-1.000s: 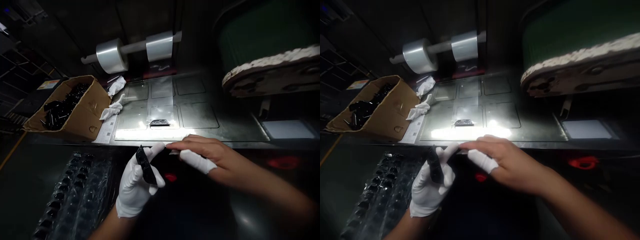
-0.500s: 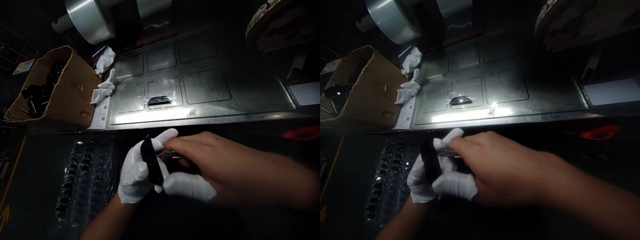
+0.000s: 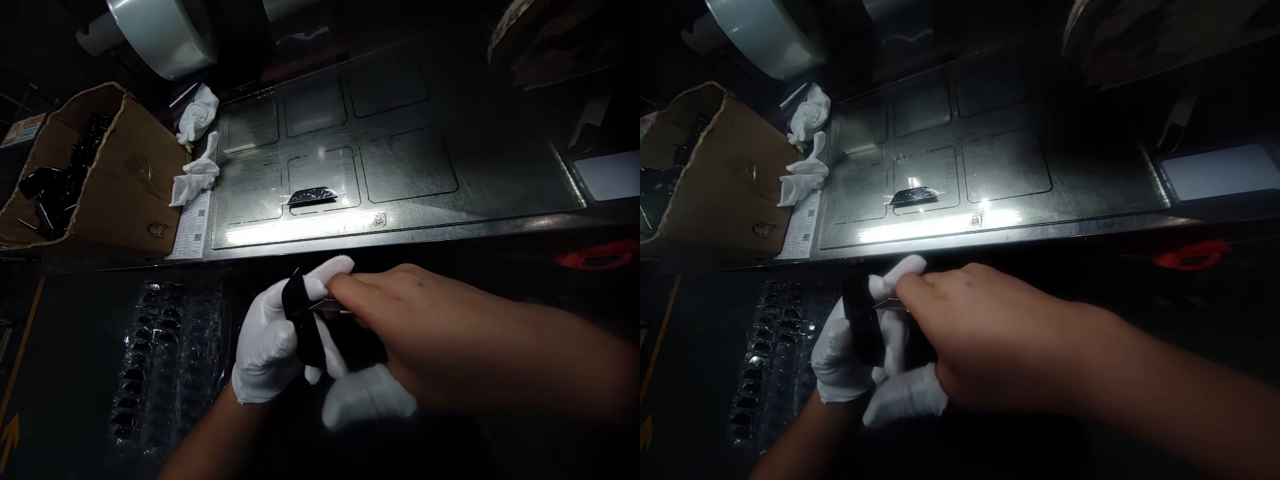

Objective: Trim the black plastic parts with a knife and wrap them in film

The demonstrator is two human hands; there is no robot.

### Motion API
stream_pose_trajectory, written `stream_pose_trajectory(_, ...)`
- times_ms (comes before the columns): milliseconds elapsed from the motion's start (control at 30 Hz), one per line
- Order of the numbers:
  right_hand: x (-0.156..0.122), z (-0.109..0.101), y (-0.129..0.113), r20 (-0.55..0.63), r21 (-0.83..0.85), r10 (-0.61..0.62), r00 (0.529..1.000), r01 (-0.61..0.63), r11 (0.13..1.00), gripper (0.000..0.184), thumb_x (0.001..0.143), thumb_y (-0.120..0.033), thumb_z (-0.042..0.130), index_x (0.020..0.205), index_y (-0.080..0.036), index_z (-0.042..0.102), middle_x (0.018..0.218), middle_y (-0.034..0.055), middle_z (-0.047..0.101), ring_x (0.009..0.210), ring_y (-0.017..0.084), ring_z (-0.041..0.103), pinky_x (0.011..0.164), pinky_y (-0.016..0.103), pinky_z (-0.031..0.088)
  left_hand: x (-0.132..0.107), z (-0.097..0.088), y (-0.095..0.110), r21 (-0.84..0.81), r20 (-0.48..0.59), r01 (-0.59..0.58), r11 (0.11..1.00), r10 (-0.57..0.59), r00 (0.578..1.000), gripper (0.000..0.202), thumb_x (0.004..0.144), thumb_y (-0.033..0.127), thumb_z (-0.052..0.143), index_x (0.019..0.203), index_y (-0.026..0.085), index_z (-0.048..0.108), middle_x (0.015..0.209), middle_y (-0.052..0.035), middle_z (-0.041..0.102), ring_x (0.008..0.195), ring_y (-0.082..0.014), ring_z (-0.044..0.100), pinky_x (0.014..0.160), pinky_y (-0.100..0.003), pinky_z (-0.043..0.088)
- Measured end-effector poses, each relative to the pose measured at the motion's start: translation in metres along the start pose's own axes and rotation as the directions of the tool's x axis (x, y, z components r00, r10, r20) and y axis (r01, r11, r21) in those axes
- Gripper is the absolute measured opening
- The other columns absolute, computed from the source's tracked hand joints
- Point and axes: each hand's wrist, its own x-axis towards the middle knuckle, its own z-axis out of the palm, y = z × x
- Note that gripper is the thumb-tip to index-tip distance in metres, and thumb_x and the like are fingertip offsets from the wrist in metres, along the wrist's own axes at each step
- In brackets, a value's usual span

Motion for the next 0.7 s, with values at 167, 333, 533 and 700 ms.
stream_pose_trajectory(167, 0.003, 0.007, 0.001, -0.026, -0.131, 0.033, 0.999, -0.036, 0.991, 0.041, 0.072, -0.022, 0.084, 0.083, -0.025, 0.044, 0.072, -0.0046, 0.066, 0.052, 0.016, 0.059, 0.042, 0.025, 0.034, 0.003, 0.004, 0.001, -0.033, -0.016, -0.019, 0.999, 0.018, 1.000, 0.055, 0.092, 0.053, 0.072, 0.130, 0.014, 0.066, 0.064, -0.0023, 0.070, 0.035, -0.0080, 0.048, 0.038, -0.019, 0.043)
stream_pose_trajectory(333, 0.002, 0.013, 0.003, -0.100, -0.217, -0.016, 0.995, -0.006, 0.976, 0.035, 0.068, -0.012, 0.073, 0.082, -0.025, 0.043, 0.066, -0.0051, 0.064, 0.048, 0.016, 0.057, 0.041, 0.025, 0.028, 0.004, 0.007, 0.002, -0.042, -0.052, 0.013, 0.999, -0.016, 0.999, 0.057, 0.089, 0.054, 0.075, 0.128, 0.013, 0.067, 0.068, -0.0039, 0.073, 0.033, -0.0076, 0.048, 0.036, -0.018, 0.041)
stream_pose_trajectory(533, 0.003, 0.015, 0.004, -0.157, -0.205, -0.046, 0.987, 0.013, 0.979, 0.031, 0.078, -0.021, 0.075, 0.081, -0.025, 0.044, 0.064, -0.0056, 0.064, 0.045, 0.015, 0.056, 0.037, 0.023, 0.027, 0.002, 0.005, 0.003, -0.072, -0.030, 0.024, 0.997, -0.026, 0.999, 0.055, 0.092, 0.050, 0.072, 0.134, 0.016, 0.065, 0.061, -0.0033, 0.071, 0.033, -0.0058, 0.043, 0.037, -0.016, 0.039)
stream_pose_trajectory(700, 0.004, 0.013, 0.002, -0.100, -0.178, -0.024, 0.995, 0.006, 0.984, 0.035, 0.085, -0.038, 0.077, 0.080, -0.024, 0.045, 0.067, -0.0043, 0.066, 0.047, 0.015, 0.057, 0.037, 0.024, 0.029, 0.003, 0.007, 0.006, -0.068, -0.049, 0.026, 0.997, -0.029, 0.998, 0.048, 0.091, 0.049, 0.074, 0.128, 0.019, 0.069, 0.099, -0.0123, 0.080, 0.037, -0.0055, 0.050, 0.034, -0.017, 0.040)
